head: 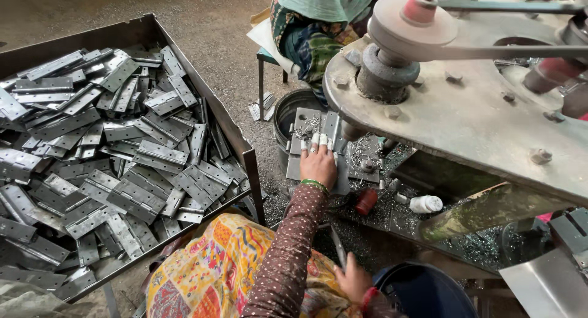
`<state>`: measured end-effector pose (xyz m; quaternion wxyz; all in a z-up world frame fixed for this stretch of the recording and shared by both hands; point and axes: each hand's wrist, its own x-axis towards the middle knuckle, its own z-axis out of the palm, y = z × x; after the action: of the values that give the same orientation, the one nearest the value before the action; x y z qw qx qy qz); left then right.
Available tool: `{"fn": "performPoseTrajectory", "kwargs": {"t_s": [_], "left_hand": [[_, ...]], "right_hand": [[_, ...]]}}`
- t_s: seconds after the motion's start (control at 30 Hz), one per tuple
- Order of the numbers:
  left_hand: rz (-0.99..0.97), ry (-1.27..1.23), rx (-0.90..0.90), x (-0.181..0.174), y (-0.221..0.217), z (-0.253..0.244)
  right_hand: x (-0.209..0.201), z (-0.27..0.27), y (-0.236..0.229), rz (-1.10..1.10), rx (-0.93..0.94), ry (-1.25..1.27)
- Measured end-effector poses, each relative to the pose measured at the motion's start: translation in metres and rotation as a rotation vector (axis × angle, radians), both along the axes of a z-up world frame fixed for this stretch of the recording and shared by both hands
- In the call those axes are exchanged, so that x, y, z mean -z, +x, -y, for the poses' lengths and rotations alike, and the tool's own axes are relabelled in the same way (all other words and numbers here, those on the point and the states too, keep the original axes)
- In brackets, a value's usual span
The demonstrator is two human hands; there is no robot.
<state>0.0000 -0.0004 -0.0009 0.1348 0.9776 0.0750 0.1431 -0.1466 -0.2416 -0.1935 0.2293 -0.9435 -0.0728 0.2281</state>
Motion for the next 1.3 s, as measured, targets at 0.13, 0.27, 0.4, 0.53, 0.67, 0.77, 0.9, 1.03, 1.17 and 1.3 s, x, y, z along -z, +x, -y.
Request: {"fn": "performPoseTrajectory", "kwargs": {"t_s": [0.13,0.27,0.4,0.53,0.67,0.77,0.9,1.03,1.17,1.3], "left_hand": [[0.115,0.040,0.010,0.004,-0.005,-0.002],[0.038,0.036,0.045,-0.009,-0.006,-0.007],[-0.256,-0.025,0.128,-0.027,-0.052,0.008],[0.065,0.204,0.041,-0.035,-0.127,0.031],[0.382,0.152,0.131,-0.035,-0.149,0.016],[0.530,0.097,0.235,-0.043,-0.138,0.008],[0.481,-0.132,0.190,-0.046,-0.115,0.018],[0.548,0.107,0.096,-0.034,-0.067,0.030],[-0.010,0.324,0.035,-0.010,-0.051,0.015],[-0.035,0.220,-0.116,-0.002,-0.075,0.000]], "right_hand": [[0.022,-0.005,-0.011,0.138,0.019,-0.086],[-0.015,0.009,0.009,-0.035,-0.059,-0.051],[-0.062,0.012,0.020,0.060,-0.112,0.150],[-0.083,0.000,0.029,0.012,-0.131,0.168],[-0.081,0.000,0.018,0.053,-0.129,0.107],[-0.088,-0.001,0.025,0.075,-0.141,0.184],[-0.093,-0.006,0.021,-0.050,-0.051,0.146],[-0.094,-0.002,0.019,0.030,-0.105,0.173],[-0.091,0.000,0.024,0.014,-0.090,0.208],[-0.085,-0.001,0.018,0.048,-0.120,0.167]]}}
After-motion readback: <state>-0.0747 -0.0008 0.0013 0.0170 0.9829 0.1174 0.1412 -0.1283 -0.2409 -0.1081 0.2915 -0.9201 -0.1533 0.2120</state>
